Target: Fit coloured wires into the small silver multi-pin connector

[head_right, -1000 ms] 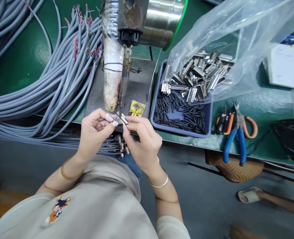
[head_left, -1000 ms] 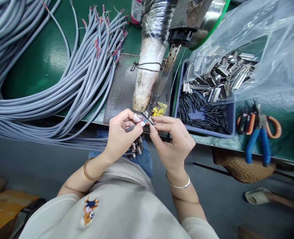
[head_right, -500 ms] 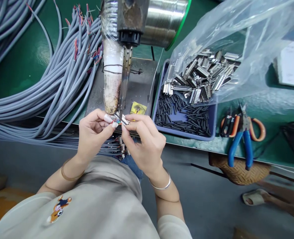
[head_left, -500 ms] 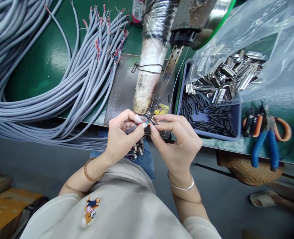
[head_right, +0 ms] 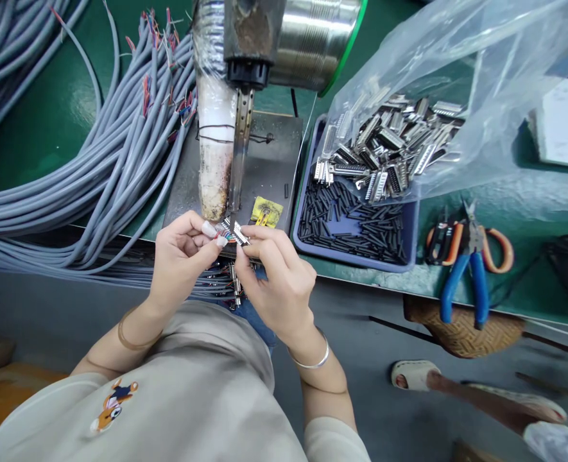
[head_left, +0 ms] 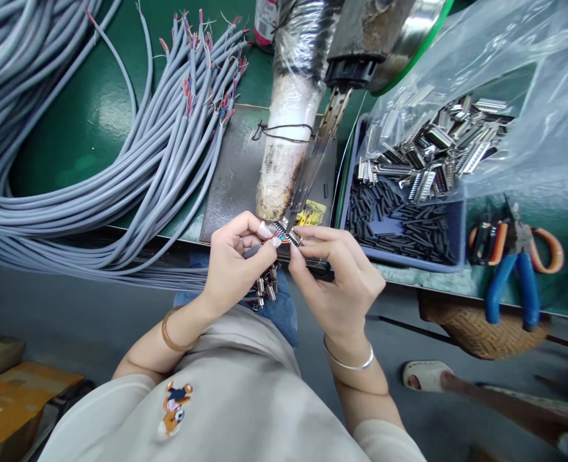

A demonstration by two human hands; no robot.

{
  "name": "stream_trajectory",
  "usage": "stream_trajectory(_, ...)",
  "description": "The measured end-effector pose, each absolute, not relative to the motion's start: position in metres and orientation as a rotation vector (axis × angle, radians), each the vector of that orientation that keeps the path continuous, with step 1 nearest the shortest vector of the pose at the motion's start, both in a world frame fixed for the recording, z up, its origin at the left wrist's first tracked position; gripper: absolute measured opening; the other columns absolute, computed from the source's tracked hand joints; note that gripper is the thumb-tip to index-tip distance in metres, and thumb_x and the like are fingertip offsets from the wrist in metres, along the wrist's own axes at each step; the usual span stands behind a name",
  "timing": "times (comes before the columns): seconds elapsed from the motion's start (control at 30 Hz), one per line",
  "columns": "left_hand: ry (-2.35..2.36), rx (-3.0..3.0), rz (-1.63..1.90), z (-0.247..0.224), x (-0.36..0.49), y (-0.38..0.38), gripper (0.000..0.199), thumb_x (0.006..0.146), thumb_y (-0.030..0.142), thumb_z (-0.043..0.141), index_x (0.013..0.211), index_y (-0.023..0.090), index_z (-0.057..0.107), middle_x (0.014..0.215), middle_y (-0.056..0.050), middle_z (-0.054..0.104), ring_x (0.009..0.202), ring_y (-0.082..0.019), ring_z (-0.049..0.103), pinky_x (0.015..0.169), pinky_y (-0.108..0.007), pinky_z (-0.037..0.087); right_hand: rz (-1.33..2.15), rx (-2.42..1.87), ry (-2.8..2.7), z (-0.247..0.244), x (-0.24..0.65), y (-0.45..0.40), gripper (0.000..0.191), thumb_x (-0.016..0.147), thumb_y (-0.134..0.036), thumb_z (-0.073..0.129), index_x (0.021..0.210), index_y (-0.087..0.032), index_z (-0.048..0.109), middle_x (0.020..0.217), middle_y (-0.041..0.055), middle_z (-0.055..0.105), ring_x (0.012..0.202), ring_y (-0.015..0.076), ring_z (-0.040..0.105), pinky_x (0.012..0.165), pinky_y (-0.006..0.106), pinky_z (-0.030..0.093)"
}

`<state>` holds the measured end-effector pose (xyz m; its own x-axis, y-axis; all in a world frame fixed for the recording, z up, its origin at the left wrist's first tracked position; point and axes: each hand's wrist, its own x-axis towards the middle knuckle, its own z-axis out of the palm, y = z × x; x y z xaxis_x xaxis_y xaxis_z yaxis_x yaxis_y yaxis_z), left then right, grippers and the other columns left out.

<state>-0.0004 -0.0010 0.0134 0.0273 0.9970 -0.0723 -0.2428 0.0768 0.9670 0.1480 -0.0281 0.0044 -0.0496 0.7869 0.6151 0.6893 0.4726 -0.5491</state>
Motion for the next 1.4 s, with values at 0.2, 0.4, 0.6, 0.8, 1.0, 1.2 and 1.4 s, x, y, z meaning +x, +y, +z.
stream_trajectory(0.2,1.076,0.968,1.221,0.011,-0.001,-0.002,0.017,0.07,0.012,0.077,0.071,0.016,0.06,0.07,0.002,0.066,0.052,-0.002,0.052,0.05,-0.013,0.042,0.119,-1.264,-1.779,0.003,0.149,-0.03,0.02,0.088,-0.008,0.073,0.089,-0.025,0.061,0.103,0.0014,0.079,0.09,0.0152,0.076,0.078,0.027,0.061)
stream_trajectory(0.4,1.082,0.95,1.216,0.014,0.001,-0.002,0.02,0.069,0.013,0.078,0.07,0.016,0.059,0.067,0.004,0.064,0.048,-0.001,0.048,0.047,-0.013,0.039,0.137,-1.259,-1.766,0.005,0.147,-0.027,0.019,0.088,-0.009,0.073,0.089,-0.024,0.062,0.101,0.0016,0.078,0.091,0.0147,0.076,0.077,0.026,0.06)
stream_trajectory(0.6,1.081,0.973,1.247,0.018,0.001,-0.002,0.023,0.07,0.013,0.08,0.071,0.017,0.058,0.061,0.007,0.056,0.045,-0.002,0.045,0.044,-0.013,0.034,0.172,-1.262,-1.738,0.011,0.145,-0.023,0.017,0.09,-0.011,0.072,0.085,-0.024,0.062,0.099,0.0011,0.078,0.09,0.0161,0.075,0.079,0.029,0.06)
stream_trajectory(0.8,1.065,1.017,1.262,0.016,0.0,-0.001,0.023,0.072,0.019,0.082,0.071,0.017,0.058,0.065,0.005,0.06,0.046,-0.002,0.045,0.043,-0.014,0.035,0.174,-1.273,-1.735,0.014,0.145,-0.026,0.017,0.09,-0.011,0.072,0.087,-0.025,0.062,0.101,0.0013,0.078,0.09,0.0168,0.076,0.078,0.031,0.062)
stream_trajectory(1.0,1.076,1.05,1.238,0.013,-0.002,-0.001,0.019,0.074,0.016,0.078,0.071,0.018,0.059,0.06,0.007,0.056,0.045,-0.002,0.041,0.044,-0.015,0.034,0.164,-1.247,-1.779,0.009,0.147,-0.027,0.017,0.09,-0.01,0.071,0.088,-0.024,0.06,0.104,0.0024,0.078,0.091,0.0151,0.076,0.074,0.027,0.061)
stream_trajectory(1.2,1.055,1.047,1.246,0.012,-0.001,-0.001,0.018,0.073,0.013,0.076,0.071,0.017,0.058,0.065,0.006,0.061,0.045,-0.001,0.041,0.045,-0.015,0.035,0.124,-1.235,-1.79,0.006,0.148,-0.028,0.017,0.09,-0.01,0.071,0.089,-0.023,0.06,0.104,0.0041,0.078,0.089,0.0151,0.076,0.072,0.025,0.06)
stream_trajectory(1.4,1.069,0.995,1.202,0.009,-0.001,-0.003,0.019,0.072,0.014,0.078,0.072,0.017,0.06,0.071,0.003,0.066,0.048,-0.002,0.043,0.044,-0.015,0.034,0.112,-1.255,-1.8,0.005,0.148,-0.032,0.017,0.09,-0.011,0.071,0.09,-0.025,0.06,0.105,0.0035,0.079,0.09,0.016,0.078,0.074,0.027,0.062)
